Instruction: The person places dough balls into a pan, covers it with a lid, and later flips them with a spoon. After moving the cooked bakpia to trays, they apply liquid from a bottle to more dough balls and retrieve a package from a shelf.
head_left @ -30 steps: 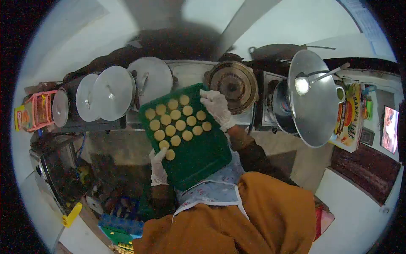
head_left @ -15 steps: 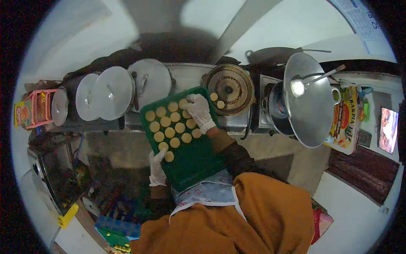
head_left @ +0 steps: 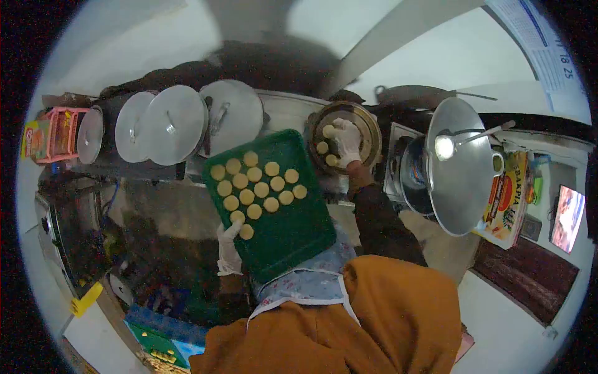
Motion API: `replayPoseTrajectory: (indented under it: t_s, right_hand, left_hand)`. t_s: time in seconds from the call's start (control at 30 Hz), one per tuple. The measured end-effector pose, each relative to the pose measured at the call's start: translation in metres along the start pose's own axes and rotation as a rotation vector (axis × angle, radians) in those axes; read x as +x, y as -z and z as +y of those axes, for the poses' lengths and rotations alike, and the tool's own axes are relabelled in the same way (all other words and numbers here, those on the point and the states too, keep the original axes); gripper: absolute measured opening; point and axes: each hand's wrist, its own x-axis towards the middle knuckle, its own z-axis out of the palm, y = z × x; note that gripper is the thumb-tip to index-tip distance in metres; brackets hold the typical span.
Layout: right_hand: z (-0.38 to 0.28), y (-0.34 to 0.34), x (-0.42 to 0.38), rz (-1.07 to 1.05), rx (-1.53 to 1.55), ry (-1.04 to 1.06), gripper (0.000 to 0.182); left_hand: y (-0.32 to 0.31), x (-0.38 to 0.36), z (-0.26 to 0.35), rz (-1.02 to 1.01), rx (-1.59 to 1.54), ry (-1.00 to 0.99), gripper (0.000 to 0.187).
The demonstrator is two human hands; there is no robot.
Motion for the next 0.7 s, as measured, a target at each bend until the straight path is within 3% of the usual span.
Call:
replayPoseTrajectory:
  t_s: [0.13,0.33,0.4,0.5,0.6,0.67,0.7]
  right_hand:
    - [0.043,-0.008,0.036,-0.149,-0.329,0.092,0.024]
    - [0.047,-0.011,0.041,-0.184,-0.848,0.459,0.028]
    - [0.039,-0.015,0.033,-0.215,-0.520,0.190,0.029]
    - [0.015,-0.018,0.026,-0.224,-0.470,0.054,0.028]
    - [0.009,-0.017,0.018,-0.149,-0.184,-0.087,0.027]
    - [0.013,-0.014,0.014,-0.044,-0.153,-0.012,0.026]
    - [0.017,-0.010,0.014,0.024,-0.292,0.132,0.026]
  left_hand:
    - [0.009,0.001,-0.011,0.040,-0.060,0.027,0.036]
    - [-0.007,-0.006,-0.005,0.048,-0.060,-0.037,0.036]
    - [-0.006,-0.006,-0.003,0.080,-0.055,0.003,0.035]
    - [0.001,-0.002,-0.007,0.066,-0.020,0.014,0.037]
    - [0.005,0.001,-0.007,0.009,-0.016,0.001,0.038]
    - [0.006,0.003,-0.008,0.021,-0.016,0.003,0.038]
    - [0.006,0.003,-0.009,0.028,-0.018,0.003,0.038]
